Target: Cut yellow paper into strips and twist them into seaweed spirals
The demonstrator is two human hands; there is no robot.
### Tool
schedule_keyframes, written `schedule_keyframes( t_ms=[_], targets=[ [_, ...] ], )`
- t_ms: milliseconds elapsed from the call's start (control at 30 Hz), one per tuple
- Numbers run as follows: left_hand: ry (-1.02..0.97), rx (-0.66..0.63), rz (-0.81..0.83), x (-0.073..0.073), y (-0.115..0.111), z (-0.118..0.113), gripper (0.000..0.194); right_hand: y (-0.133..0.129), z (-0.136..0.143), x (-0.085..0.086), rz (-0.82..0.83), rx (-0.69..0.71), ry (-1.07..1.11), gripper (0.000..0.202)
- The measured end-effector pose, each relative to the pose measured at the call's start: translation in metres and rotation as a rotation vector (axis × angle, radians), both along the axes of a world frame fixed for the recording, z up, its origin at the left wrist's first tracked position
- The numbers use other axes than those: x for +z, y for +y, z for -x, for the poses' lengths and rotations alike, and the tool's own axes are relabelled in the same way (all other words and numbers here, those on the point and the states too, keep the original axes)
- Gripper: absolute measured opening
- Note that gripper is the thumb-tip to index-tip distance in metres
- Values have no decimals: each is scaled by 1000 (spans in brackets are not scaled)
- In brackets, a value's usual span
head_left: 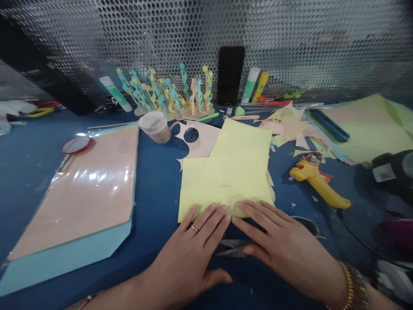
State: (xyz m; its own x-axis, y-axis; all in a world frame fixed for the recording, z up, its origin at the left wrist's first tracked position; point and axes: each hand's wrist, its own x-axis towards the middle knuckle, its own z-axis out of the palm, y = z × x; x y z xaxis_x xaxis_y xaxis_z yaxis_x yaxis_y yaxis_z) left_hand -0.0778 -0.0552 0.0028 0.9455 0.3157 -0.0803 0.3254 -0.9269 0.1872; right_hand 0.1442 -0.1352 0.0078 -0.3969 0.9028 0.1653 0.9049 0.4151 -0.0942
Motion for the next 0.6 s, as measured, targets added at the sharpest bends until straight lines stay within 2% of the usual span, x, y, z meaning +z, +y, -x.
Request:
schedule_keyframes(
  t_ms=[433, 600],
  targets=[
    [14, 1, 29, 1, 2, -1, 79, 0, 0, 1, -1, -2, -1, 40],
    [-3, 37, -11, 6, 3, -1, 76, -1, 1, 2, -6, -19, -2, 38]
  ],
)
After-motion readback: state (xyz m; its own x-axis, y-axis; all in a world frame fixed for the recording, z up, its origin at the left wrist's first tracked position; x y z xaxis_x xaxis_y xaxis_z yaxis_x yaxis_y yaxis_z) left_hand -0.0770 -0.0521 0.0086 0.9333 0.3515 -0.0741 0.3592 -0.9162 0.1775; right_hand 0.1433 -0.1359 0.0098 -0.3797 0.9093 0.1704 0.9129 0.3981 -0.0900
